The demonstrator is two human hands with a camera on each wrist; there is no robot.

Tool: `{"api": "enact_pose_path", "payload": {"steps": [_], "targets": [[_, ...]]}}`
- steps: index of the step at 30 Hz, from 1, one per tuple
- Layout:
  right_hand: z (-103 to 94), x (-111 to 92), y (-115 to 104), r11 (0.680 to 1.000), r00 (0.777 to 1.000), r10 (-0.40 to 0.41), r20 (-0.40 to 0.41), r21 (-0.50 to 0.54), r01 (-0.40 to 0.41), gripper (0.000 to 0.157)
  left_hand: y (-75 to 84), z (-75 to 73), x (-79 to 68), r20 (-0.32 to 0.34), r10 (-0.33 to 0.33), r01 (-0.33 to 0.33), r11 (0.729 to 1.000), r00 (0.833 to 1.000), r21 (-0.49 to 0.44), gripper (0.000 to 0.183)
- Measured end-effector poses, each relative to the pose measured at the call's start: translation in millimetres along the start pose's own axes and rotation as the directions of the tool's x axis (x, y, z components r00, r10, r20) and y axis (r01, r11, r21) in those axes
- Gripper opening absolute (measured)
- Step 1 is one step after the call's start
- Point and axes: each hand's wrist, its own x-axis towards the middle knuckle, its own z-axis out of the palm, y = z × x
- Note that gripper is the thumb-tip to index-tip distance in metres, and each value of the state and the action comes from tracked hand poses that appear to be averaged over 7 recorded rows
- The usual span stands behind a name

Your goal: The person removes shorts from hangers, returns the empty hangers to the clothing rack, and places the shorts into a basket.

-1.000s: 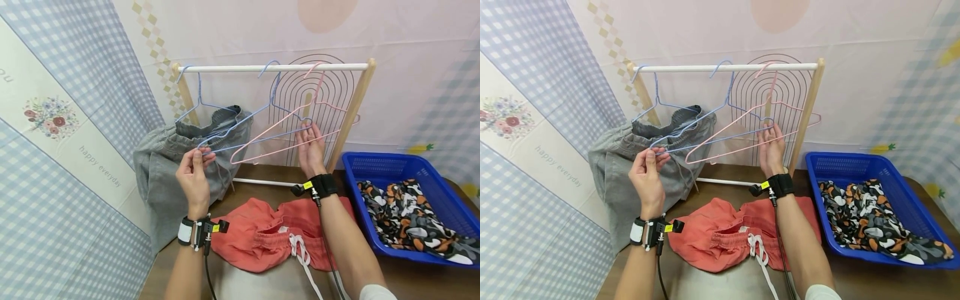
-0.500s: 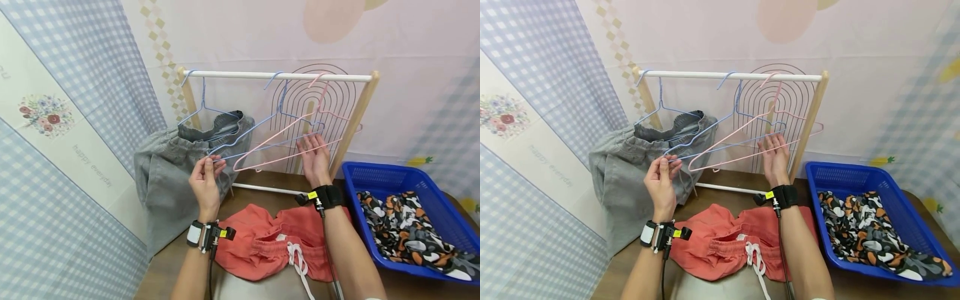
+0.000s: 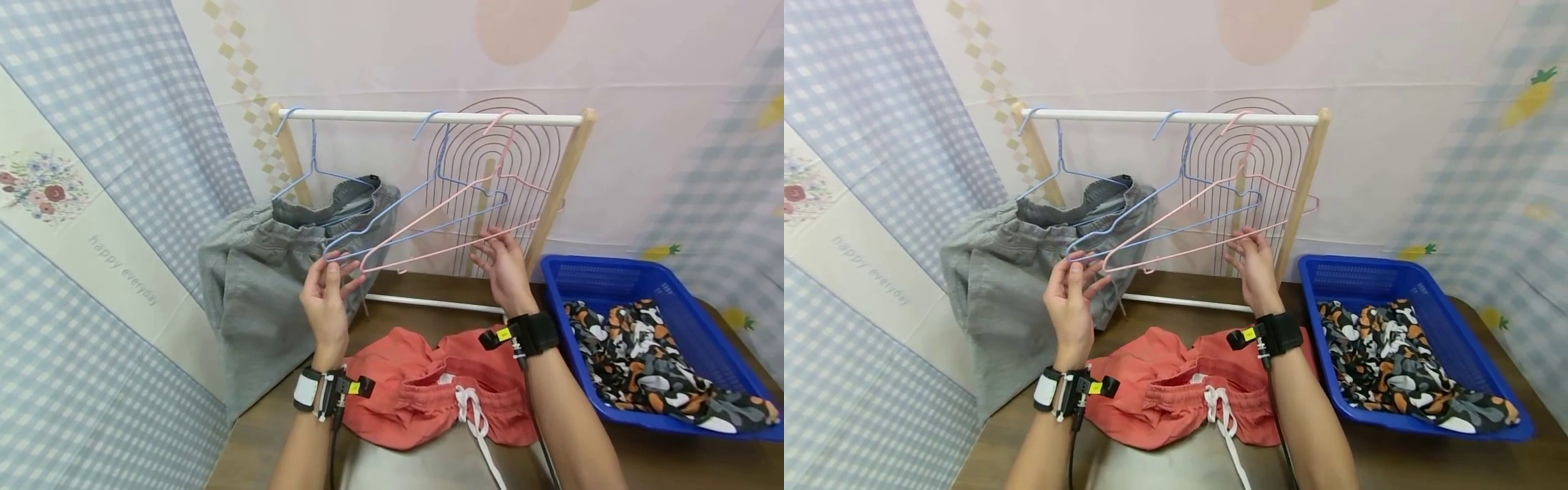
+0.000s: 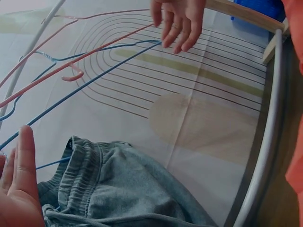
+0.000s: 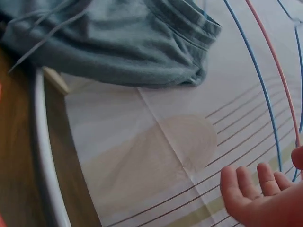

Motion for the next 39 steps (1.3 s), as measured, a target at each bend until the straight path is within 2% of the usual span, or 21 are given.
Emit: {"api": "enact_pose_path", "payload": {"steps": [3, 6, 9, 11, 15, 17, 19, 24, 29, 32, 34, 37, 39], "targets": [[-0.2, -11.7, -1.6, 0.986, 1.0, 0.01, 0.003, -0.169, -0.01, 0.025, 0.3, -2.7, -7.3, -0.008, -0.042, 0.042, 0.999, 0.999, 0.016, 0.034], [-0.2, -22.9, -3.8, 0.938, 1.0, 0.003, 0.011, -0.347, 0.001, 0.038, 0.5, -4.8, -14.7, -0.009, -0.081, 0.081, 0.996, 0.997, 0.036, 0.042], [-1.0, -35.9, -8.5, 0.848, 0.999, -0.024, 0.043, -0.528, 0.043, 0.047, 0.6, -6.7, -22.0, 0.003, -0.099, 0.098, 0.99, 0.995, 0.105, 0.046], [-3.6, -46.6, -12.0, 0.765, 0.997, -0.043, 0.068, -0.64, 0.077, 0.048, 0.1, -8.0, -28.0, 0.015, -0.109, 0.104, 0.979, 0.994, 0.173, 0.044], [-10.9, -67.7, -17.4, 0.587, 0.992, -0.06, 0.112, -0.8, 0.126, 0.047, -0.1, -9.9, -39.5, 0.028, -0.155, 0.137, 0.935, 0.988, 0.328, 0.039], [-14.9, -76.9, -17.2, 0.525, 0.99, -0.064, 0.124, -0.84, 0.139, 0.046, -1.3, -10.8, -45.2, 0.028, -0.186, 0.162, 0.914, 0.982, 0.372, 0.039], [-19.1, -84.8, -14.3, 0.503, 0.989, -0.077, 0.127, -0.852, 0.148, 0.044, -2.8, -11.4, -50.7, 0.03, -0.214, 0.185, 0.899, 0.976, 0.397, 0.039], [-30.4, -99.7, -3.2, 0.518, 0.987, -0.137, 0.089, -0.842, 0.148, 0.039, -8.9, -11.2, -63.1, 0.047, -0.252, 0.212, 0.889, 0.967, 0.405, 0.039], [-33.6, -110.0, 5.0, 0.502, 0.982, -0.184, 0.052, -0.853, 0.139, 0.035, -15.3, -15.0, -72.8, 0.051, -0.256, 0.209, 0.875, 0.965, 0.436, 0.035], [-35.8, -117.1, 6.9, 0.479, 0.975, -0.218, 0.039, -0.866, 0.142, 0.034, -18.8, -16.5, -79.2, 0.078, -0.271, 0.209, 0.869, 0.959, 0.448, 0.034], [-38.3, -121.0, 8.7, 0.446, 0.972, -0.235, 0.032, -0.884, 0.137, 0.033, -19.2, -16.9, -83.6, 0.097, -0.288, 0.211, 0.857, 0.953, 0.47, 0.036], [-42.6, -126.6, 12.6, 0.388, 0.972, -0.234, 0.017, -0.915, 0.11, 0.035, -19.2, -18.5, -90.2, 0.116, -0.329, 0.218, 0.812, 0.937, 0.541, 0.041], [-46.1, -130.1, 16.1, 0.353, 0.974, -0.225, 0.004, -0.932, 0.085, 0.035, -18.8, -19.7, -94.6, 0.118, -0.369, 0.226, 0.76, 0.922, 0.609, 0.044]]}}
